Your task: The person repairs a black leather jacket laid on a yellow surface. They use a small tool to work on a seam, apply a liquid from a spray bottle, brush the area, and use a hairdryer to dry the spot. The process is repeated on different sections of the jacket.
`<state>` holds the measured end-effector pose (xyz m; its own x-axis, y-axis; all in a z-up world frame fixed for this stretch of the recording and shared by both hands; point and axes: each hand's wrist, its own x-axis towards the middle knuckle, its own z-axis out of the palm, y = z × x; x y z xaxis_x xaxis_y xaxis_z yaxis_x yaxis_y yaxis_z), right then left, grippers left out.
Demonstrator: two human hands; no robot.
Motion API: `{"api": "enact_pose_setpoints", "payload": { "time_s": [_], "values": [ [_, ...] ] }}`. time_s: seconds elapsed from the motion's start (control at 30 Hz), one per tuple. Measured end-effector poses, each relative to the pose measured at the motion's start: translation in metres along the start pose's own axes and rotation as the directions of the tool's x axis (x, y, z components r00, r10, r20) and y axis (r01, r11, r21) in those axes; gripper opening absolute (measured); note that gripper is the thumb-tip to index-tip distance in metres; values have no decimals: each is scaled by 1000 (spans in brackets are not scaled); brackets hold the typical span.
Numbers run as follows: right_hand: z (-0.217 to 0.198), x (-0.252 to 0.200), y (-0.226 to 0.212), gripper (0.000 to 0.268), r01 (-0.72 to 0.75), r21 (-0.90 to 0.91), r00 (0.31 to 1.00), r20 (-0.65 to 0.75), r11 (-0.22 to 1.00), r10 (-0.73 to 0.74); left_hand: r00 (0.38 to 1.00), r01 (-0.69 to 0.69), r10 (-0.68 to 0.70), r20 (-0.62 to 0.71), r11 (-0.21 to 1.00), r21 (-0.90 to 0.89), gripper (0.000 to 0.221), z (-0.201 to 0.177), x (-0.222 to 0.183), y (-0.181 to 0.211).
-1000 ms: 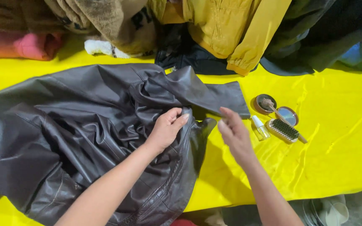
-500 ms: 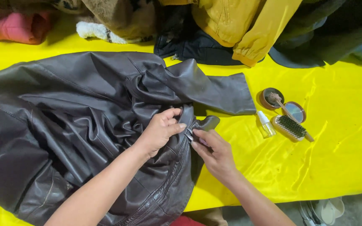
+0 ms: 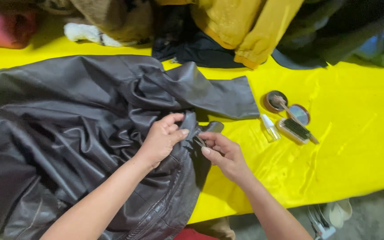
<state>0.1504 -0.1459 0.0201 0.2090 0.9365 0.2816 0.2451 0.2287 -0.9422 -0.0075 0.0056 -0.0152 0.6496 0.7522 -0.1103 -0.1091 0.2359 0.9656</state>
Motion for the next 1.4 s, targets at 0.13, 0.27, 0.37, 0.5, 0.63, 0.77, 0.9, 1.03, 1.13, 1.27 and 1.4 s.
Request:
{"api": "enact_pose_setpoints", "payload": {
  "time_s": [0.13,0.27,0.37,0.5,0.63,0.77,0.9,1.03,1.13,1.27,1.4],
  "values": [
    [-40,-10,-18,29,-39,-173,999,-37,984,33,999,-44,44,3,985,167,51,2,-7,17],
    [-83,-34,-10,25,26,-775,990,-70,631,-126,996,-49,68,-49,949,310,48,19,-11,42],
    [-132,-45,10,32,52,-863,977,-60,502,-203,998,-30,48,-35,914,405,43,28,-12,57],
    [-209,-39,20,44,16,-972,944,-63,235,-323,1000,-28,26,10,825,564,43,23,-5,49],
    [-224,-36,21,47,-329,-942,929,-336,-72,153,989,-113,42,144,841,528,52,20,-13,63],
    [-230,-30,28,60,-427,-902,881,-432,-72,191,960,-221,-26,280,546,808,70,17,-19,65],
    [-232,-23,13,49,-514,-857,804,-467,36,368,951,-303,-27,307,103,947,86,18,-20,66],
    [-223,-23,0,57,-551,-832,774,-483,60,409,966,-259,-11,259,1,966,93,18,-20,72],
    [-222,-33,9,48,-533,-834,824,-473,143,312,965,-259,25,259,-11,966,94,14,-21,72],
    [-182,-24,-38,45,-633,-669,773,-572,389,275,963,-186,-181,201,99,978,112,13,-21,80],
    [-190,-18,-25,46,-508,-701,859,-453,501,237,957,-210,-176,232,132,969,114,10,-17,76]
  ]
}}
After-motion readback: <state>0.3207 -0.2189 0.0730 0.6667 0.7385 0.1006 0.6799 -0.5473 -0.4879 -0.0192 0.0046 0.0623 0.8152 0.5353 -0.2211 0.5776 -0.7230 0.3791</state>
